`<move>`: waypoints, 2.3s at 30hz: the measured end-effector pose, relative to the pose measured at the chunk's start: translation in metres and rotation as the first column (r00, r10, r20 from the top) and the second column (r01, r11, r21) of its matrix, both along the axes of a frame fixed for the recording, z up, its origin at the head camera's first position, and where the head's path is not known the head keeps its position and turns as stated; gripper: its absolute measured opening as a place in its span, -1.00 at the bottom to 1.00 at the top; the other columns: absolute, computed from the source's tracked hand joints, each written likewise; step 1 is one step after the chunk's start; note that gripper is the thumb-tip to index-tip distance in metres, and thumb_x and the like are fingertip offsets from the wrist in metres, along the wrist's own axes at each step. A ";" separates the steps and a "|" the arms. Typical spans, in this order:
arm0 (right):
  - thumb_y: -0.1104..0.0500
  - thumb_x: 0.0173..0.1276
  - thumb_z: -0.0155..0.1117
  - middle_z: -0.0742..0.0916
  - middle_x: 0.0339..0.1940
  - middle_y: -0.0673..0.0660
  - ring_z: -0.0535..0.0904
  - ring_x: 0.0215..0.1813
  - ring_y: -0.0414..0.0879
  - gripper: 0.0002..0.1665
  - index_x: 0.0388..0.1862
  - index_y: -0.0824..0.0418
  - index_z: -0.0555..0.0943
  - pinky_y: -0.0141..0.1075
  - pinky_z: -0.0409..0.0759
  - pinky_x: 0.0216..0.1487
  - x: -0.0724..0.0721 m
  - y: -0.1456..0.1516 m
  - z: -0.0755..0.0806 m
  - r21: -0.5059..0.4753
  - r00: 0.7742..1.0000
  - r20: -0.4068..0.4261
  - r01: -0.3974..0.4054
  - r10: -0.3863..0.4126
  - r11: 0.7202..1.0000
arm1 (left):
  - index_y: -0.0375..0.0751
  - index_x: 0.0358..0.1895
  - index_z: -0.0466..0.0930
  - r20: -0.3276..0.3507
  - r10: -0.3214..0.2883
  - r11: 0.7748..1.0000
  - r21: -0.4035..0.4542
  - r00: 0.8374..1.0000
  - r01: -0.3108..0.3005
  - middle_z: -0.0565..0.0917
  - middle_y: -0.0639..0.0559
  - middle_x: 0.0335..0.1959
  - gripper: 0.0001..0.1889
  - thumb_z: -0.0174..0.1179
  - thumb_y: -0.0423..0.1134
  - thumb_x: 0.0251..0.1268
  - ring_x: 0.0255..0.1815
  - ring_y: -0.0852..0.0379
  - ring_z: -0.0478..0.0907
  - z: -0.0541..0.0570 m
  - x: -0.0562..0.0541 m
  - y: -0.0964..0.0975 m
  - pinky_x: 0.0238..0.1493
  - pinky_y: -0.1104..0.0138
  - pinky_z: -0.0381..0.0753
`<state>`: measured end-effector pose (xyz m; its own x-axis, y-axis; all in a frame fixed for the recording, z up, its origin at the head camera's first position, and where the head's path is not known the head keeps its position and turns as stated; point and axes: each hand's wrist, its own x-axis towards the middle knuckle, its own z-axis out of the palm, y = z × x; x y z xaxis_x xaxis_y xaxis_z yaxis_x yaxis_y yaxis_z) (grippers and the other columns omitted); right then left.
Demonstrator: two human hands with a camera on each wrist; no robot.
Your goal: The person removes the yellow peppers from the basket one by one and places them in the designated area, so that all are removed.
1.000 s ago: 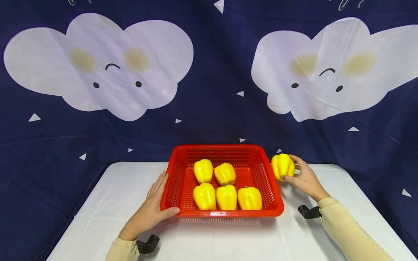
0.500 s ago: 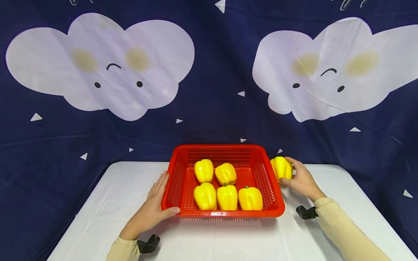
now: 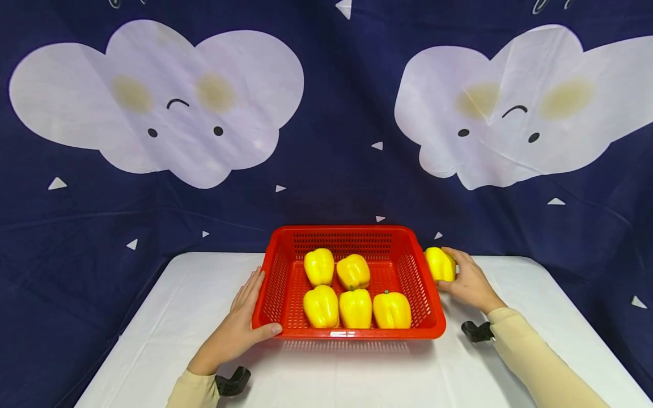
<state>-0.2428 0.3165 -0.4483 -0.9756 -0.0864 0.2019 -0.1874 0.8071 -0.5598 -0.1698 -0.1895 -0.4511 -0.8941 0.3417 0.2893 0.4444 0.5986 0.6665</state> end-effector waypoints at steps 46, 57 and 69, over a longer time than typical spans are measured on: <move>0.04 0.24 0.48 0.29 0.40 0.59 0.37 0.24 0.48 0.03 0.50 0.45 0.18 0.35 0.44 0.16 0.006 0.009 0.027 0.016 0.999 -0.007 0.034 -0.034 0.999 | -0.25 0.63 -0.17 -0.017 -0.013 1.000 0.006 1.000 0.013 -0.16 -0.15 0.66 0.19 0.46 -0.01 0.07 0.61 -0.29 -0.18 -0.001 -0.002 -0.002 0.43 -0.37 -0.15; -0.05 0.36 0.40 0.32 0.48 0.46 0.38 0.35 0.42 0.00 0.55 0.39 0.15 0.29 0.43 0.23 0.014 -0.005 0.060 -0.145 0.999 -0.034 -0.002 -0.003 0.989 | -0.24 0.64 -0.17 -0.006 -0.011 1.000 0.014 1.000 0.011 -0.16 -0.15 0.66 0.18 0.46 -0.03 0.08 0.61 -0.28 -0.19 -0.001 -0.001 -0.001 0.39 -0.40 -0.07; 0.01 0.35 0.43 0.37 0.50 0.34 0.40 0.40 0.27 -0.04 0.57 0.27 0.17 0.18 0.41 0.31 0.016 -0.037 0.082 -0.305 0.998 -0.029 -0.063 0.057 0.950 | -0.24 0.63 -0.16 0.008 -0.008 1.000 0.020 1.000 0.008 -0.17 -0.12 0.66 0.16 0.45 -0.02 0.11 0.61 -0.26 -0.18 0.000 0.000 -0.001 0.38 -0.41 -0.02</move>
<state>-0.2267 0.2793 -0.3662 -0.9661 -0.0755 0.2469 -0.2434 0.5851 -0.7736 -0.1697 -0.1903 -0.4510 -0.8937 0.3432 0.2889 0.4438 0.5815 0.6818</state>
